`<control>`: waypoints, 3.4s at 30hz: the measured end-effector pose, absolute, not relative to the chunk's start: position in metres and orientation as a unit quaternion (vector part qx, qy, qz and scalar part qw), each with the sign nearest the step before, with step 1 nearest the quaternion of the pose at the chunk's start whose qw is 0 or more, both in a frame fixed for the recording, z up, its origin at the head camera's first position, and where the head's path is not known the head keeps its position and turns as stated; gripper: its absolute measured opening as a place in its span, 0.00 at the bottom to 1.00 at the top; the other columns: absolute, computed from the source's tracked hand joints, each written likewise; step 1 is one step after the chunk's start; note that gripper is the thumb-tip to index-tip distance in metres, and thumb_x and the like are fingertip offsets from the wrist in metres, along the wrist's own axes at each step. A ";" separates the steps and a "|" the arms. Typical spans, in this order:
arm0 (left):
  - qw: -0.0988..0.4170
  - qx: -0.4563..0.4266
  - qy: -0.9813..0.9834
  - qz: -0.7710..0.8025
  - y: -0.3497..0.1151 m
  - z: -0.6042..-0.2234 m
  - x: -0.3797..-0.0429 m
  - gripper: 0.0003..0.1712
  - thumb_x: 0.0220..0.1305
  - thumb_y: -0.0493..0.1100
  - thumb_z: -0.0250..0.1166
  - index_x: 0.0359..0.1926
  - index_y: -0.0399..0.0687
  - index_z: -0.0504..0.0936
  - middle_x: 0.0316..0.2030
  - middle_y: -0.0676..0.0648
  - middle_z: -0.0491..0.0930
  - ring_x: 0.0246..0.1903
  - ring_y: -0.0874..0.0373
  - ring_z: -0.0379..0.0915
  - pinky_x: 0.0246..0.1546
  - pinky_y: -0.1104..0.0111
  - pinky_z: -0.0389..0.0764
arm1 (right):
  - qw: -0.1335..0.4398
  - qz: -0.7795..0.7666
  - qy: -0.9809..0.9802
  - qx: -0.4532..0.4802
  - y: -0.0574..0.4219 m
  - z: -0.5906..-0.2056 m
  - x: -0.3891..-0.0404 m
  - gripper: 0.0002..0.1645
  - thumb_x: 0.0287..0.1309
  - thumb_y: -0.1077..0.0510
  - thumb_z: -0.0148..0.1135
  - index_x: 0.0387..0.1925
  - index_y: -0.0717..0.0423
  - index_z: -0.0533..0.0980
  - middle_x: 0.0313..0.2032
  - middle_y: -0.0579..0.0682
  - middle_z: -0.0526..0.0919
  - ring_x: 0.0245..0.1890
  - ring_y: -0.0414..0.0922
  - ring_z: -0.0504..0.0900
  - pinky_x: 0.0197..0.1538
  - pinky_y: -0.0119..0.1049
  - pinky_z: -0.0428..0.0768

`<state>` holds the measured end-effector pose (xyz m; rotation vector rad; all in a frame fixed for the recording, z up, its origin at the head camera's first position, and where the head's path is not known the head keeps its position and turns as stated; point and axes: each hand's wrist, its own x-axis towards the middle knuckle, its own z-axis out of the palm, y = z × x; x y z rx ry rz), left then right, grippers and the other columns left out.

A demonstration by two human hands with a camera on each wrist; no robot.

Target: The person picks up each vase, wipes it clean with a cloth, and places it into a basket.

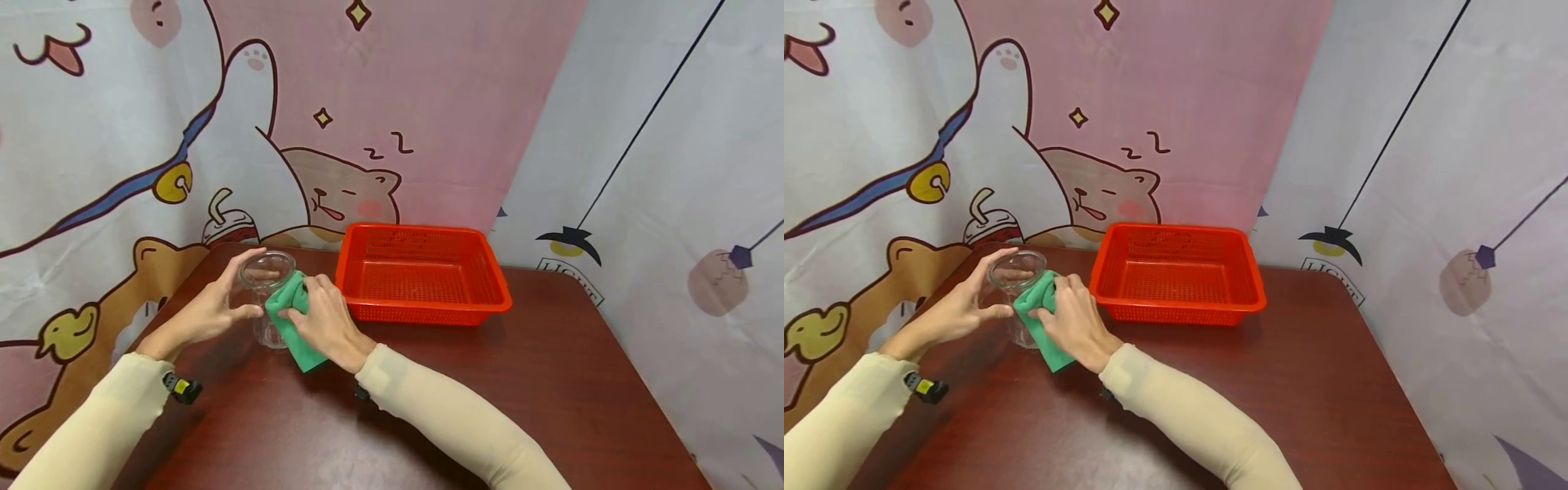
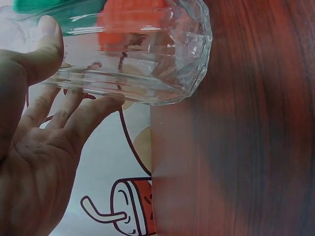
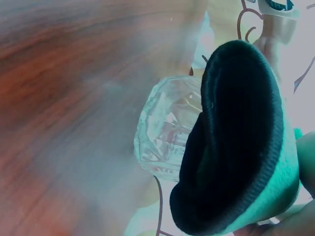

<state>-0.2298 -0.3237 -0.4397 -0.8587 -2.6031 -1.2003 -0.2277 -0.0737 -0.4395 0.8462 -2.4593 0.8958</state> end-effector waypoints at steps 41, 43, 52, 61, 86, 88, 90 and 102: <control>0.092 -0.263 -0.885 -0.374 -0.321 -0.439 -0.225 0.61 0.52 0.42 0.75 0.76 0.65 0.43 0.58 0.54 0.73 0.52 0.55 0.75 0.46 0.49 0.75 | 0.231 0.356 -0.847 0.320 -0.067 -0.424 -0.233 0.27 0.50 0.39 0.71 0.45 0.53 0.81 0.36 0.41 0.78 0.38 0.34 0.74 0.39 0.24 0.76; 0.093 -0.264 -0.885 -0.371 -0.320 -0.437 -0.224 0.61 0.53 0.42 0.75 0.76 0.65 0.42 0.59 0.53 0.73 0.51 0.55 0.75 0.46 0.50 0.75 | 0.230 0.354 -0.848 0.319 -0.067 -0.424 -0.233 0.27 0.50 0.40 0.72 0.44 0.54 0.81 0.36 0.42 0.78 0.37 0.34 0.74 0.39 0.24 0.76; 0.101 -0.275 -0.877 -0.381 -0.305 -0.416 -0.204 0.60 0.52 0.34 0.74 0.76 0.57 0.45 0.58 0.43 0.73 0.53 0.49 0.74 0.46 0.47 0.75 | 0.219 0.350 -0.852 0.321 -0.069 -0.427 -0.232 0.27 0.48 0.41 0.74 0.43 0.55 0.81 0.36 0.43 0.79 0.36 0.36 0.75 0.38 0.24 0.76; 0.091 -0.299 -0.869 -0.384 -0.313 -0.428 -0.218 0.61 0.52 0.34 0.73 0.76 0.58 0.42 0.60 0.48 0.72 0.52 0.53 0.75 0.46 0.65 0.77 | 0.219 0.334 -0.861 0.315 -0.068 -0.430 -0.233 0.28 0.48 0.40 0.73 0.43 0.56 0.81 0.36 0.44 0.79 0.36 0.37 0.75 0.38 0.25 0.76; 0.074 -0.294 -0.865 -0.400 -0.319 -0.439 -0.226 0.62 0.53 0.35 0.73 0.76 0.64 0.41 0.60 0.52 0.73 0.59 0.55 0.70 0.52 0.48 0.72 | 0.167 0.231 -0.901 0.328 -0.064 -0.452 -0.226 0.24 0.50 0.38 0.71 0.33 0.53 0.79 0.28 0.45 0.74 0.27 0.37 0.73 0.30 0.26 0.74; 0.078 -0.285 -0.872 -0.391 -0.319 -0.439 -0.226 0.62 0.53 0.36 0.74 0.76 0.65 0.41 0.60 0.54 0.73 0.59 0.57 0.70 0.53 0.52 0.72 | 0.165 0.223 -0.903 0.329 -0.064 -0.454 -0.226 0.24 0.50 0.37 0.71 0.32 0.53 0.79 0.26 0.45 0.72 0.26 0.37 0.71 0.29 0.26 0.74; 0.079 -0.276 -0.877 -0.386 -0.319 -0.439 -0.226 0.62 0.52 0.37 0.74 0.76 0.66 0.41 0.59 0.56 0.73 0.59 0.58 0.70 0.53 0.55 0.72 | 0.162 0.217 -0.904 0.331 -0.063 -0.456 -0.226 0.24 0.50 0.37 0.71 0.31 0.53 0.79 0.25 0.44 0.71 0.26 0.37 0.70 0.27 0.26 0.73; 0.067 -0.236 -0.889 -0.386 -0.319 -0.438 -0.223 0.59 0.55 0.46 0.74 0.75 0.71 0.42 0.59 0.56 0.72 0.58 0.52 0.70 0.51 0.43 0.70 | 0.120 0.189 -0.920 0.322 -0.060 -0.472 -0.226 0.24 0.49 0.36 0.71 0.25 0.51 0.75 0.22 0.44 0.68 0.22 0.38 0.69 0.24 0.27 0.71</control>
